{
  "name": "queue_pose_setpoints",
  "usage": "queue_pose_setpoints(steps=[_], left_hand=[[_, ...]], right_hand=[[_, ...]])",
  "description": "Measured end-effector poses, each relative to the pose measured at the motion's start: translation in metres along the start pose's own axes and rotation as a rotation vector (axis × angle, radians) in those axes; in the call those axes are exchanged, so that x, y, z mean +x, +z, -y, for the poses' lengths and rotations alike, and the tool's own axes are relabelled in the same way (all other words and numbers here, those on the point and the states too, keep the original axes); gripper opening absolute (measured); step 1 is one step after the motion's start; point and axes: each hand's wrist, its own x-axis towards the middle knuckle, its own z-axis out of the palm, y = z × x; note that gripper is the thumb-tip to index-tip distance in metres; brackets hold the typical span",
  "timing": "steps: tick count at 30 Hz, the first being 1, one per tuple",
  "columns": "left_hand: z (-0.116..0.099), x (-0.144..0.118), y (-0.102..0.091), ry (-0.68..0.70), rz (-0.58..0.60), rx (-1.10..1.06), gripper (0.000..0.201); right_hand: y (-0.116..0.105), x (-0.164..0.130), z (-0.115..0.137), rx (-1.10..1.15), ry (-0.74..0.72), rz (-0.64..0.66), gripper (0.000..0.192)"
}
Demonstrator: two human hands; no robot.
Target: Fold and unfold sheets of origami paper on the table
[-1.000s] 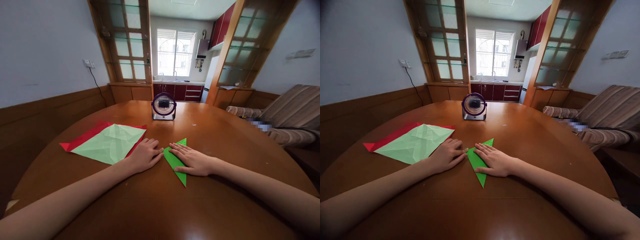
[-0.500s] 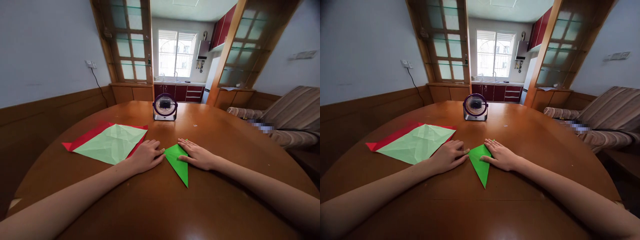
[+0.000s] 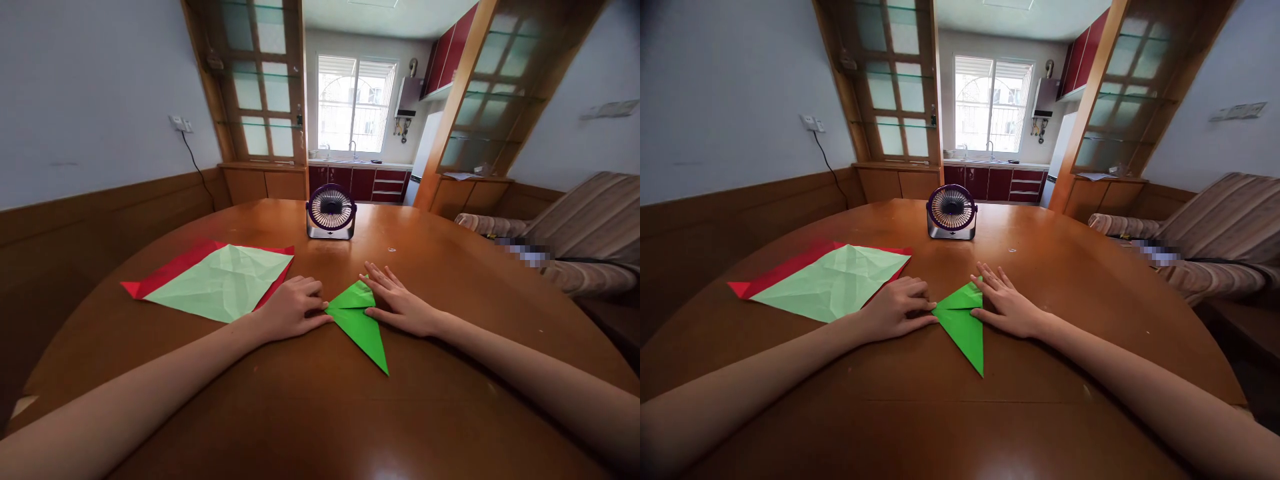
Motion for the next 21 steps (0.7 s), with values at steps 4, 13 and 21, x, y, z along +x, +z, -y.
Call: queue_pose_setpoints(steps=[4,13,21], left_hand=[[-0.005,0.001,-0.002,0.085,-0.005,0.137,0.039],[-0.008,0.005,0.006,0.258,0.043,0.092,0.027],[-0.013,0.005,0.007,0.117,0.030,0.146,0.027]], right_hand=[[-0.005,-0.001,0.016,0.104,-0.268,0.070,0.049],[-0.006,-0.001,0.019,0.234,-0.205,0.109,0.042],[-0.011,-0.001,-0.004,0.298,-0.256,0.027,0.033]])
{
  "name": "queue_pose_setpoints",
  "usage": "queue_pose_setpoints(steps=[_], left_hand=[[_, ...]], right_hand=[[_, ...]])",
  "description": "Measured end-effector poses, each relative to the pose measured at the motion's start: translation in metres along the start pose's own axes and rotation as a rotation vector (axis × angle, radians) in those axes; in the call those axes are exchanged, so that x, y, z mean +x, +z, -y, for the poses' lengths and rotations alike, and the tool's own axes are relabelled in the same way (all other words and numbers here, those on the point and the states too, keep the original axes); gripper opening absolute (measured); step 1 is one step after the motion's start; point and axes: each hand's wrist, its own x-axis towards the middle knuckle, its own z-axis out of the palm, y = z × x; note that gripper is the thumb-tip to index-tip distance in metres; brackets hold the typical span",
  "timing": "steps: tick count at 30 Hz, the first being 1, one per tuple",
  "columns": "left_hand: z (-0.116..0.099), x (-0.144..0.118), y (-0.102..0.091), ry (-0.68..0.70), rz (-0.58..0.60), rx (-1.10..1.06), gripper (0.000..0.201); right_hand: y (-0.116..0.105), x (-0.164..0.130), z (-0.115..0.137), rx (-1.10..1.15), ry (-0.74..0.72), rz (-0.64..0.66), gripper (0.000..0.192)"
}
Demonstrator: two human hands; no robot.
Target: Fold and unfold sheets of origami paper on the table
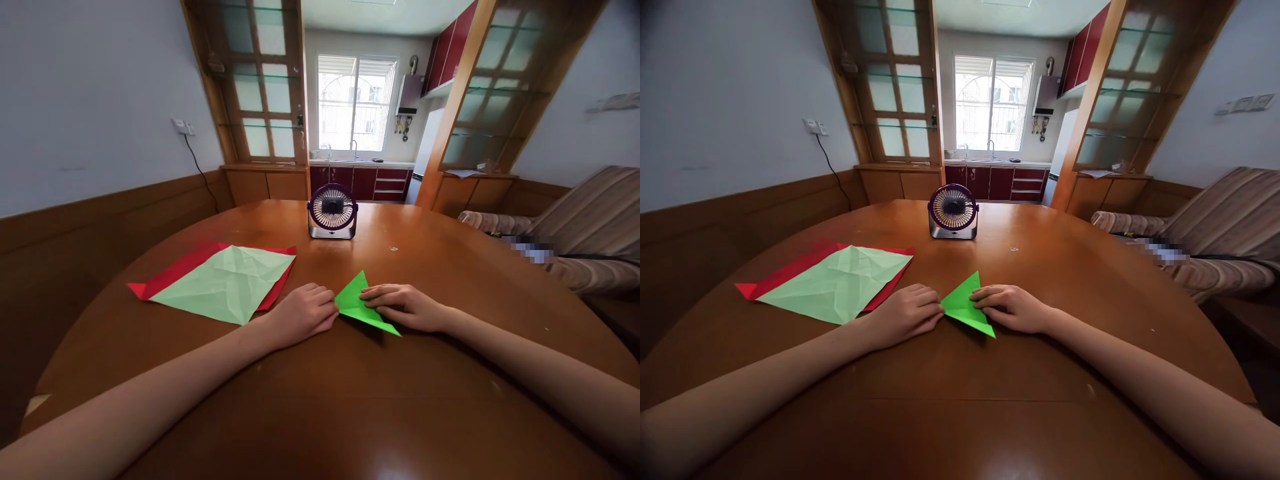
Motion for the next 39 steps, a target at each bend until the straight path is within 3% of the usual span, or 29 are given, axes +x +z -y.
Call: queue_pose_setpoints(steps=[5,11,18,23,33,39], left_hand=[[-0.005,0.003,-0.001,-0.173,-0.017,-0.117,0.021],[-0.009,0.005,0.000,-0.374,0.003,-0.246,0.004],[-0.009,0.009,-0.004,-0.627,0.058,-0.365,0.021],[-0.007,0.010,-0.001,-0.751,0.068,-0.417,0.027],[-0.001,0.007,0.008,-0.819,0.033,-0.443,0.027],[-0.002,0.012,0.005,-0.847,0.088,-0.447,0.022]], right_hand=[[-0.008,-0.002,-0.004,0.055,-0.038,0.054,0.035],[0.001,0.004,0.004,0.001,0.083,-0.102,0.027],[0.012,0.012,0.011,0.081,0.303,-0.257,0.031],[0.018,0.014,0.010,0.033,0.380,-0.303,0.034],[0.023,0.017,0.011,-0.228,0.496,-0.293,0.023],[0.023,0.017,0.015,-0.278,0.438,-0.323,0.013]])
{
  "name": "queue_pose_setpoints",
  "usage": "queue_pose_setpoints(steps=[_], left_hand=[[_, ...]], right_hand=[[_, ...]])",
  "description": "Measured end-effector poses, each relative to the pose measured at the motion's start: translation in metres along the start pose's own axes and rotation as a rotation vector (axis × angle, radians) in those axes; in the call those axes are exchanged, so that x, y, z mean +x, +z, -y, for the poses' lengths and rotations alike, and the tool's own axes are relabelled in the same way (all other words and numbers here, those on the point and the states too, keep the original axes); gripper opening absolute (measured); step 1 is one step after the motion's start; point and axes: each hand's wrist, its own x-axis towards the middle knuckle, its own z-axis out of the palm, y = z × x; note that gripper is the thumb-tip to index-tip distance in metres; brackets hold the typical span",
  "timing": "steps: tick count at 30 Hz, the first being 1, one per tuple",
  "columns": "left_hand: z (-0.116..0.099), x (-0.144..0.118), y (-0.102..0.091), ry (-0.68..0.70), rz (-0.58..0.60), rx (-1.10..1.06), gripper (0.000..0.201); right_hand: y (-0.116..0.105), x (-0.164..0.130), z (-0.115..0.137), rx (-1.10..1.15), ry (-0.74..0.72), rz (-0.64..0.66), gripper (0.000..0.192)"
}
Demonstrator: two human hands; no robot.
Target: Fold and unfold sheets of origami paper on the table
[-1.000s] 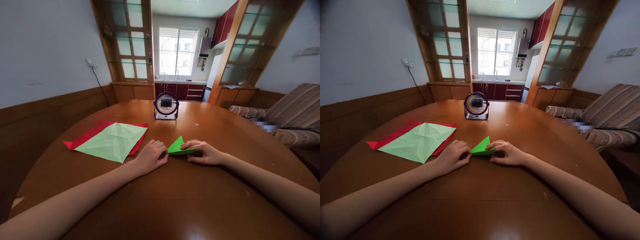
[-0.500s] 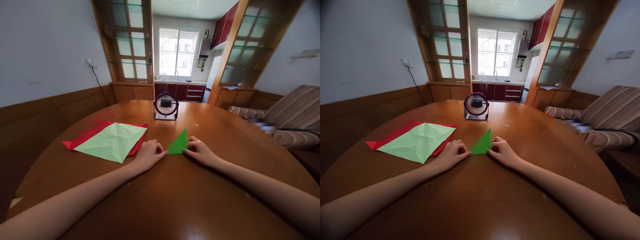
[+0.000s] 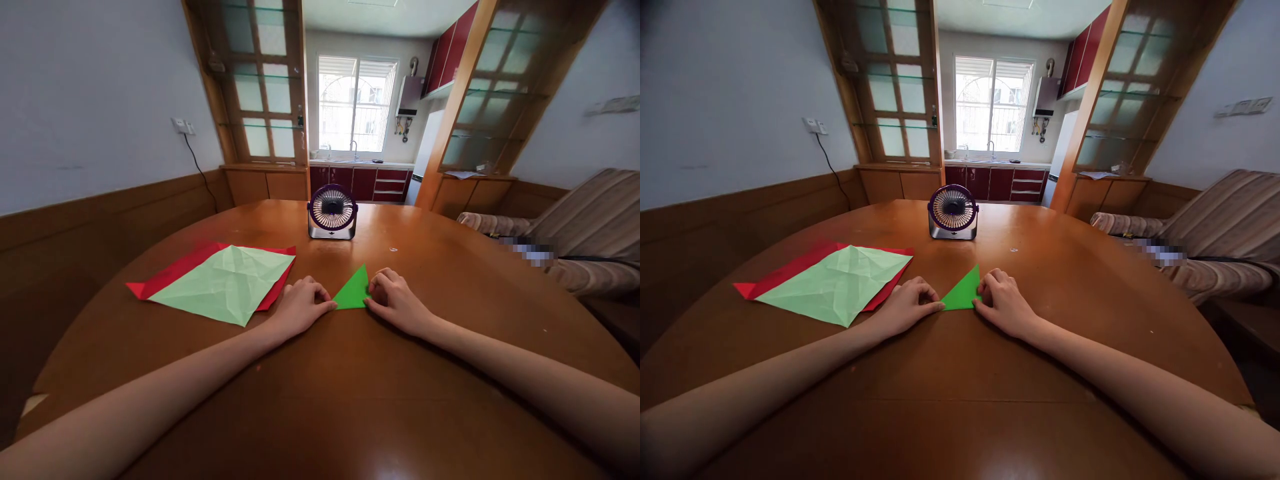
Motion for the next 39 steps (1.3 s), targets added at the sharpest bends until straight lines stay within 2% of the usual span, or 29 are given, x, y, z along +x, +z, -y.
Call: queue_pose_setpoints(steps=[5,8,11,15,20,25,31,35,39], left_hand=[[-0.004,0.001,-0.002,-0.019,0.023,0.012,0.020],[-0.009,-0.002,-0.002,0.006,0.014,0.020,0.015],[-0.016,-0.007,-0.002,0.084,-0.003,0.120,0.009],[-0.023,-0.011,-0.003,0.151,0.007,0.253,0.008],[-0.020,-0.010,-0.003,0.114,0.029,0.166,0.007],[-0.012,-0.006,-0.002,0.101,0.015,-0.064,0.007],[-0.006,-0.002,-0.010,0.106,-0.075,-0.356,0.009],[-0.006,-0.002,-0.017,0.108,-0.151,-0.521,0.011],[-0.005,-0.002,-0.019,0.110,-0.229,-0.696,0.013]], right_hand=[[0.002,0.005,0.001,-0.106,-0.239,-0.020,0.039],[0.002,0.012,0.001,-0.190,-0.351,0.042,0.050],[0.001,0.020,0.000,-0.223,-0.449,0.117,0.061],[-0.004,0.030,0.001,-0.239,-0.525,0.220,0.062],[-0.009,0.040,0.005,-0.236,-0.536,0.282,0.048],[-0.015,0.042,0.008,-0.237,-0.522,0.276,0.029],[-0.025,0.046,0.010,-0.197,-0.422,0.249,0.031],[-0.034,0.050,0.009,-0.078,-0.323,0.257,0.034],[-0.039,0.053,0.009,0.183,-0.171,0.271,0.030]])
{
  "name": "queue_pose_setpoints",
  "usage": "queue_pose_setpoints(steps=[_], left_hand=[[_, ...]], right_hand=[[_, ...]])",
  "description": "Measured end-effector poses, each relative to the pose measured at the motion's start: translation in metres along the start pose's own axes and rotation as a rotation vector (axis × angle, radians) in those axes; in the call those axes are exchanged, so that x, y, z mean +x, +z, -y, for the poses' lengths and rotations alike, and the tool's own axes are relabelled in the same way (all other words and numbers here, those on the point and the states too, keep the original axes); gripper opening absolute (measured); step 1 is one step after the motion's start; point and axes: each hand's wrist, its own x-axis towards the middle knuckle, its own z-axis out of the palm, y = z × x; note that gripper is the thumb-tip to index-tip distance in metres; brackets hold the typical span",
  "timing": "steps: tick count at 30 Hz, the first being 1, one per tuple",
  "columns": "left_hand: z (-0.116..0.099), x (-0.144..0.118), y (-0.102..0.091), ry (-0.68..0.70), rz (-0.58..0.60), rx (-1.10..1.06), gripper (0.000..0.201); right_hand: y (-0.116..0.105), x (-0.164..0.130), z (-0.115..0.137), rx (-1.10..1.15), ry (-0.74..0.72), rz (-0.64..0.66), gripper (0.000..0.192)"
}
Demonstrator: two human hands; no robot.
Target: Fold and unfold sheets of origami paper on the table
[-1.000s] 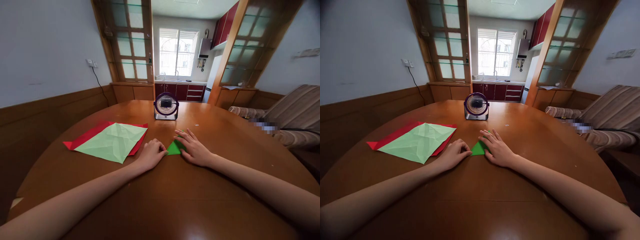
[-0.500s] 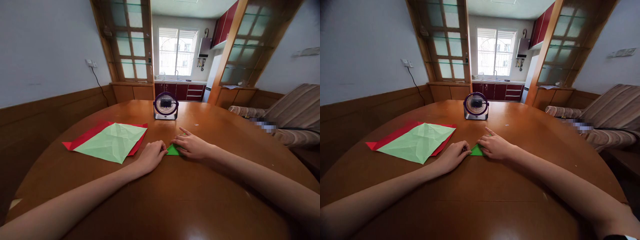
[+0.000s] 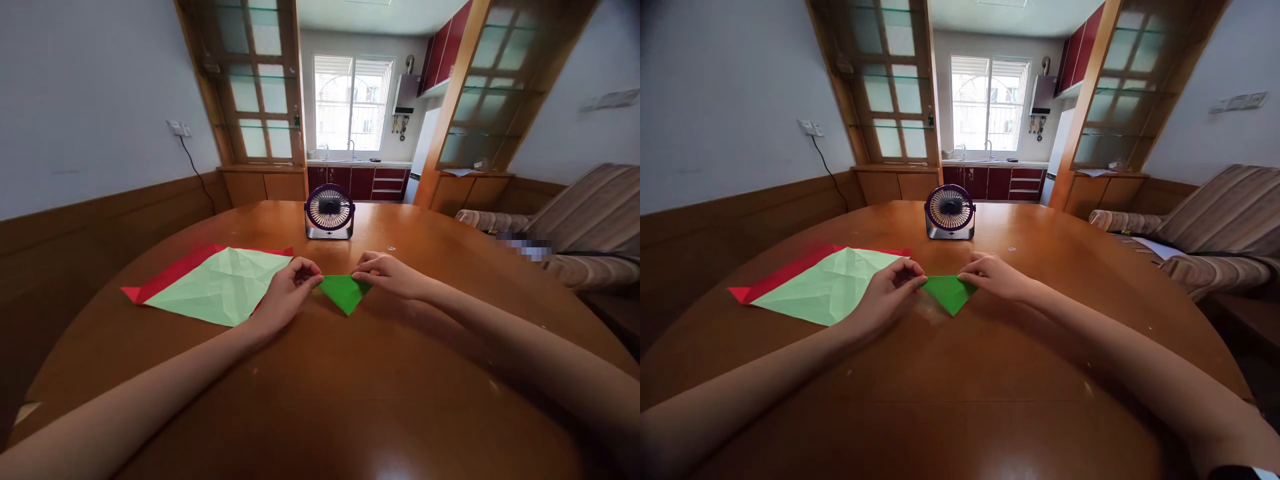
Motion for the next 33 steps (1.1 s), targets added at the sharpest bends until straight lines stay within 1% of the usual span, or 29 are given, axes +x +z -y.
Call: queue_pose_setpoints(steps=[2,4,5,7,8,10,11,14,18,22,27,30,33], left_hand=[[0.001,0.000,0.002,-0.012,-0.064,-0.113,0.019],[0.002,-0.001,0.005,-0.057,-0.131,-0.231,0.032],[0.003,-0.002,0.008,-0.098,-0.144,-0.282,0.041],[0.004,-0.004,0.013,-0.206,-0.118,-0.350,0.056],[0.004,-0.006,0.016,-0.260,-0.090,-0.370,0.059],[0.006,-0.008,0.021,-0.338,-0.040,-0.392,0.057],[0.008,-0.008,0.022,-0.355,-0.033,-0.402,0.054],[0.012,-0.008,0.023,-0.357,-0.048,-0.436,0.047],[0.014,-0.007,0.020,-0.338,-0.092,-0.443,0.047],[0.016,-0.006,0.019,-0.344,-0.111,-0.476,0.045],[0.019,-0.004,0.019,-0.381,-0.077,-0.521,0.046],[0.019,-0.004,0.019,-0.400,-0.092,-0.509,0.043],[0.019,-0.004,0.019,-0.393,-0.124,-0.490,0.042]], right_hand=[[0.002,0.001,0.001,0.174,0.056,-0.016,0.028],[0.008,0.002,0.002,0.326,0.094,-0.044,0.027],[0.012,0.002,0.002,0.387,0.104,-0.062,0.027],[0.020,0.002,0.004,0.473,0.118,-0.120,0.026],[0.025,0.002,0.005,0.492,0.122,-0.154,0.025],[0.033,0.001,0.007,0.505,0.140,-0.195,0.024],[0.037,0.000,0.009,0.518,0.159,-0.210,0.024],[0.045,-0.002,0.010,0.622,0.257,-0.219,0.026],[0.051,-0.005,0.008,0.711,0.365,-0.191,0.035],[0.054,-0.011,0.009,0.769,0.375,-0.218,0.038],[0.057,-0.014,0.012,0.807,0.351,-0.249,0.038],[0.059,-0.015,0.011,0.810,0.334,-0.236,0.037],[0.059,-0.015,0.009,0.824,0.365,-0.216,0.039]])
